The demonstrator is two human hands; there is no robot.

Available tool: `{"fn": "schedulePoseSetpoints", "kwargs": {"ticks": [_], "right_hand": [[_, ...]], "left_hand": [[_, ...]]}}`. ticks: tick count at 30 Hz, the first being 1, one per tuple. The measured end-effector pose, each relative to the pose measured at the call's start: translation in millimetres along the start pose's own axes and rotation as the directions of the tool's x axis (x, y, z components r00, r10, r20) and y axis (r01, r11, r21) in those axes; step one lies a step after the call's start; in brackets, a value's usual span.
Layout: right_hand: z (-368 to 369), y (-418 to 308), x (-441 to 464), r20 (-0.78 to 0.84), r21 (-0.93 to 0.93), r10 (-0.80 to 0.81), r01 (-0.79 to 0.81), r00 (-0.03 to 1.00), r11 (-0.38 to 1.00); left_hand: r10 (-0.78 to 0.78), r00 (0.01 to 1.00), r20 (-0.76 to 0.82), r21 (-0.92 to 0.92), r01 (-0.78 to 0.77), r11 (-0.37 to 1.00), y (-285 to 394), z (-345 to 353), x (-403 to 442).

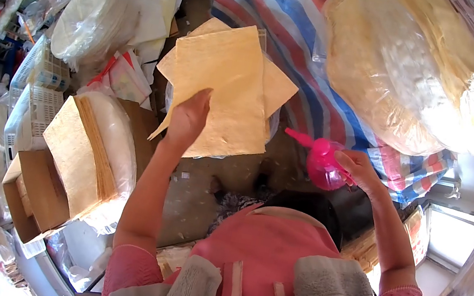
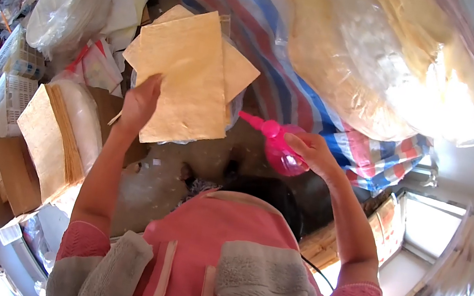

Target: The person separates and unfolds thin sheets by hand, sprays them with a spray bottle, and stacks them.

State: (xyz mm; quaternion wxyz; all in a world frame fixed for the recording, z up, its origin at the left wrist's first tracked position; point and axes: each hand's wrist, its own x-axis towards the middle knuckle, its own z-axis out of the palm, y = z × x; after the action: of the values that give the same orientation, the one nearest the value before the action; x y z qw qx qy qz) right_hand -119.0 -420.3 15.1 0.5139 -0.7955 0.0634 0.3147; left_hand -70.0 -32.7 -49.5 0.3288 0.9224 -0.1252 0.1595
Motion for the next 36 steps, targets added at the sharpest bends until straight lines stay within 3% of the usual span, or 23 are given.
{"fn": "schedulePoseSetpoints", "kwargs": {"ticks": [4,8,11,14,15,18,20,22,24,27,30,33,36], "right_hand": [[8.2,-25.3,12.8,0.119,-0.006,0.027,-0.026,0.993,1.000],[21.0,-48.7,49.6,0.267,-0.172,0.022,0.026,0.963,0.985],[34.1,-52.6,74.1,0.002,-0.122,-0.136,0.135,0.991,0.983],[31.9,-61.3,77.3,-0.104,0.333,-0.093,0.122,0.990,0.935],[34.3,-66.2,73.7,-0.111,0.370,-0.084,0.120,0.990,0.921],[43.8,-75.3,69.6,0.038,0.160,-0.117,0.110,0.992,0.981],[49.8,-65.5,77.5,0.194,-0.008,-0.328,0.336,0.924,0.942],[54.0,-69.8,77.0,0.305,-0.068,-0.316,0.352,0.898,0.934],[52.8,-79.7,71.6,0.351,-0.064,-0.113,0.144,0.929,0.987],[54.5,-62.7,73.8,0.175,-0.227,-0.301,0.336,0.937,0.914],[37.9,-104.6,23.7,0.146,0.176,-0.234,0.207,0.961,0.962],[26.7,-120.5,0.1,0.098,0.294,-0.520,0.475,0.848,0.830],[35.4,-132.8,-10.3,-0.194,0.580,-0.473,0.489,0.859,0.652]], "left_hand": [[-0.094,0.995,-0.028,-0.011,0.093,0.996,8.3,-39.8,38.3],[-0.026,0.997,-0.077,0.013,0.028,1.000,3.6,-68.5,63.3],[0.104,0.975,-0.196,0.124,-0.080,0.989,-3.2,-86.5,72.6],[0.066,0.957,-0.283,0.234,0.002,0.972,-4.2,-118.0,73.4],[0.072,0.940,-0.334,0.206,-0.002,0.979,-5.3,-128.0,73.3],[0.087,0.875,-0.477,0.165,-0.008,0.986,7.7,-156.4,74.8],[-0.064,0.868,-0.492,0.119,0.140,0.983,12.5,-172.8,72.0],[-0.109,0.857,-0.504,0.065,0.163,0.984,17.4,-183.5,68.0],[-0.163,0.842,-0.515,-0.036,0.168,0.985,20.9,-190.9,65.3],[-0.245,0.820,-0.518,-0.234,0.139,0.962,23.2,-205.6,59.5],[-0.286,0.816,-0.502,-0.378,0.091,0.921,26.1,-218.5,53.0],[-0.298,0.827,-0.477,-0.438,0.070,0.896,29.0,-231.9,46.4],[-0.352,0.783,-0.513,-0.484,0.074,0.872,41.0,-245.8,37.0]]}}
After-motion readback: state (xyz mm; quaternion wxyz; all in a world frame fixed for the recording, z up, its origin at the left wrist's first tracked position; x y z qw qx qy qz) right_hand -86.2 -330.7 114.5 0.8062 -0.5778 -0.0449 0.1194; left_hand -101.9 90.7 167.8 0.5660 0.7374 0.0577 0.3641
